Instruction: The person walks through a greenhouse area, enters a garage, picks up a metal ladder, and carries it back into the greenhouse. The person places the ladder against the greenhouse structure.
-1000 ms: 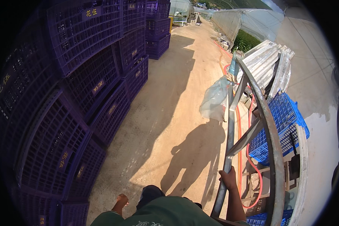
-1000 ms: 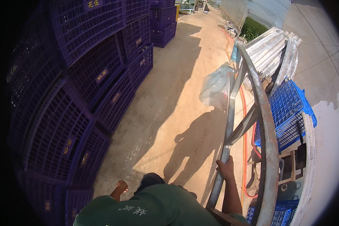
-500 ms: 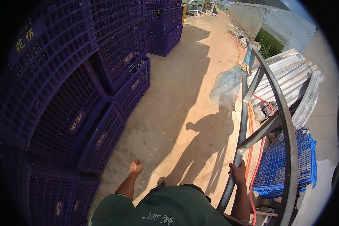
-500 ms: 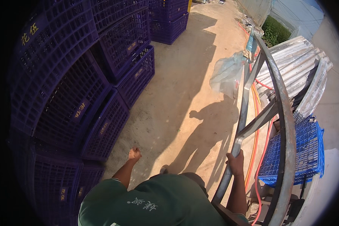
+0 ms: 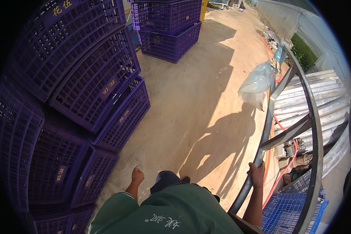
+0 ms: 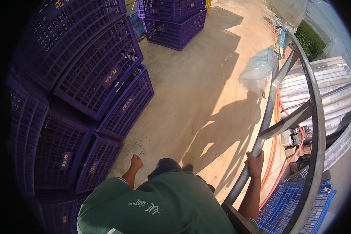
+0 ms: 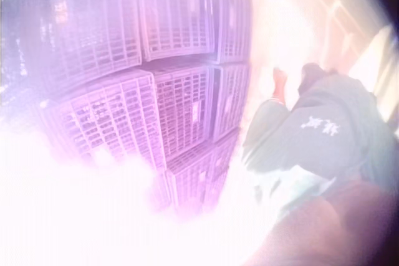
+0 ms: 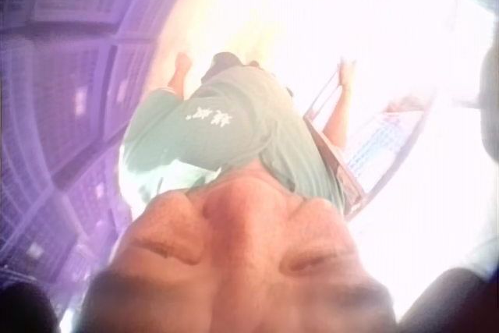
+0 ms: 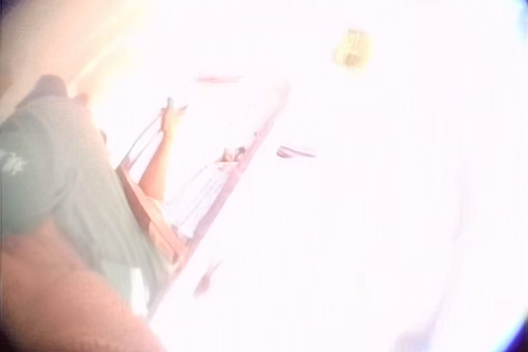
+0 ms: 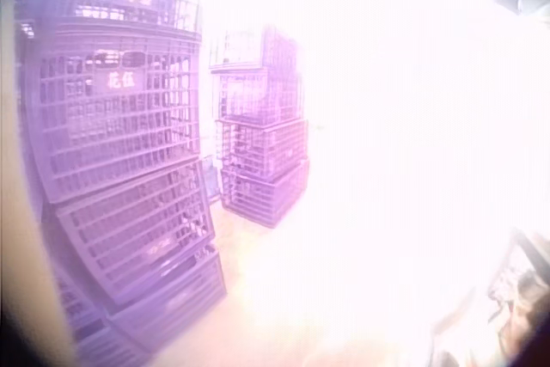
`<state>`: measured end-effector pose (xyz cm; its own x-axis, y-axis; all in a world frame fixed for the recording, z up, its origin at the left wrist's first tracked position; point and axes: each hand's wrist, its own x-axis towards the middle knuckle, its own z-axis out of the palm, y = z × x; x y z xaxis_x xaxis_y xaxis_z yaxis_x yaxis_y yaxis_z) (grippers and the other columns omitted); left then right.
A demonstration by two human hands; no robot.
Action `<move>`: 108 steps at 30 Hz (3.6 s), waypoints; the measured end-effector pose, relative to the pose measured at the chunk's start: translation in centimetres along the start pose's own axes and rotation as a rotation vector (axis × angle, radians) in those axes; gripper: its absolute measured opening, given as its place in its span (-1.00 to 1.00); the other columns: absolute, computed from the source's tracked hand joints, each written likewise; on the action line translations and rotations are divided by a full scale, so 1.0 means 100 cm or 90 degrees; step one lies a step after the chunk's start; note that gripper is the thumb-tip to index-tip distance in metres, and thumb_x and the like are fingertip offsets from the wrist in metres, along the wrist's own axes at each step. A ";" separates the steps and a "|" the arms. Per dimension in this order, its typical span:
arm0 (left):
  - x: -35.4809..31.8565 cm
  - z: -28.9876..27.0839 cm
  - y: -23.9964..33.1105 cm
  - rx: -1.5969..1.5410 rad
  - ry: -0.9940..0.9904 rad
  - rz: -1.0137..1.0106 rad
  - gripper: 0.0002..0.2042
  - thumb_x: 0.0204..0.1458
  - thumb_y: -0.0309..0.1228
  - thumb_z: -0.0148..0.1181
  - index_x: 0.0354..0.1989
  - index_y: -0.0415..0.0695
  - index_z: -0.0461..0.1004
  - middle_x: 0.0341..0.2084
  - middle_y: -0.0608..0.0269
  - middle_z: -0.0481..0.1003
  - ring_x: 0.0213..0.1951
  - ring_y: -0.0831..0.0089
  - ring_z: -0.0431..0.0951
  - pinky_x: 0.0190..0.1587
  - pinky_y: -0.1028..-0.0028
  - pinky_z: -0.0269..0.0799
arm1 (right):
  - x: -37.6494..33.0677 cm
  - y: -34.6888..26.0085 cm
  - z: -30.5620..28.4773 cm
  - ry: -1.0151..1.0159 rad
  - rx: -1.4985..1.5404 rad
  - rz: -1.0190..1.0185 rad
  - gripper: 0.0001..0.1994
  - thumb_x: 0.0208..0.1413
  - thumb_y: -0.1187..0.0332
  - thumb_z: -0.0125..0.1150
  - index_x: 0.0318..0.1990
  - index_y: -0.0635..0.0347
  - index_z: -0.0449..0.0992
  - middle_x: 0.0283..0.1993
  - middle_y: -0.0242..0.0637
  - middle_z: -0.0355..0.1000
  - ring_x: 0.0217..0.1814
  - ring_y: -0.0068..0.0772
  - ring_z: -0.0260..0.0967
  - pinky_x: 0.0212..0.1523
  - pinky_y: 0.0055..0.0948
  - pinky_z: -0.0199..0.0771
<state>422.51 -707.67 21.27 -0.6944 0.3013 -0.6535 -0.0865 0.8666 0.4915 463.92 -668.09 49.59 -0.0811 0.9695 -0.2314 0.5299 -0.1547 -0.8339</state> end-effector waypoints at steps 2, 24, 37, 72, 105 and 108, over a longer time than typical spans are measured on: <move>0.023 0.010 0.013 -0.283 0.027 -0.160 -0.93 0.18 -0.48 -0.06 -0.22 -0.17 0.26 -0.48 0.11 0.36 -0.56 0.33 0.43 -0.51 0.30 0.41 | 0.072 -0.024 0.002 -0.002 0.004 -0.024 -0.70 -0.07 0.35 0.23 -0.26 0.26 0.26 -0.49 -0.29 0.30 -0.63 -0.43 0.34 -0.59 -0.44 0.39; 0.531 0.093 0.958 -0.149 -0.183 0.292 -0.85 0.02 -0.59 -0.19 -0.45 -0.19 0.36 -0.44 0.21 0.48 -0.45 0.50 0.46 -0.40 0.46 0.36 | 0.839 -0.257 0.189 -0.010 0.059 -0.002 -0.62 -0.06 0.43 0.26 -0.10 0.35 0.28 -0.43 -0.25 0.36 -0.62 -0.41 0.37 -0.57 -0.44 0.42; 0.756 0.194 1.064 -0.272 0.022 -0.150 -0.92 0.10 -0.57 -0.16 -0.37 -0.12 0.27 -0.58 0.13 0.38 -0.70 0.34 0.39 -0.71 0.37 0.22 | 1.298 -0.399 0.212 -0.018 0.023 0.031 -0.61 -0.07 0.45 0.25 -0.08 0.37 0.28 -0.28 -0.18 0.41 -0.51 -0.38 0.41 -0.52 -0.44 0.50; 1.547 0.359 2.081 -0.361 -0.083 -0.219 -0.84 0.17 -0.38 -0.16 -0.28 -0.14 0.36 -0.53 0.08 0.45 -0.62 0.29 0.52 -0.68 0.38 0.38 | 2.529 -0.796 0.494 -0.023 0.004 -0.016 -0.62 -0.09 0.43 0.24 -0.14 0.37 0.26 -0.40 -0.18 0.38 -0.60 -0.40 0.40 -0.57 -0.42 0.48; 2.334 0.448 3.043 0.010 0.038 -0.036 -0.72 0.13 -0.43 -0.03 -0.05 -0.36 0.36 -0.34 -0.11 0.48 -0.34 0.09 0.55 -0.36 0.17 0.50 | 3.654 -1.216 0.801 -0.069 0.016 -0.012 -0.63 -0.10 0.43 0.24 -0.17 0.34 0.22 -0.41 -0.19 0.34 -0.63 -0.37 0.39 -0.61 -0.39 0.46; 2.421 0.447 3.223 0.037 0.051 -0.042 -0.78 0.06 -0.45 0.01 -0.19 -0.35 0.42 -0.39 -0.13 0.50 -0.21 0.02 0.55 -0.18 0.08 0.45 | 3.747 -1.267 0.828 -0.064 0.018 -0.023 -0.60 -0.10 0.42 0.25 -0.14 0.34 0.22 -0.38 -0.18 0.34 -0.60 -0.36 0.40 -0.60 -0.38 0.47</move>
<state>258.43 -337.66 -4.32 -0.7434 0.2121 -0.6343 -0.0945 0.9056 0.4136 296.49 -300.97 27.07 -0.1849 0.9505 -0.2498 0.5016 -0.1273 -0.8557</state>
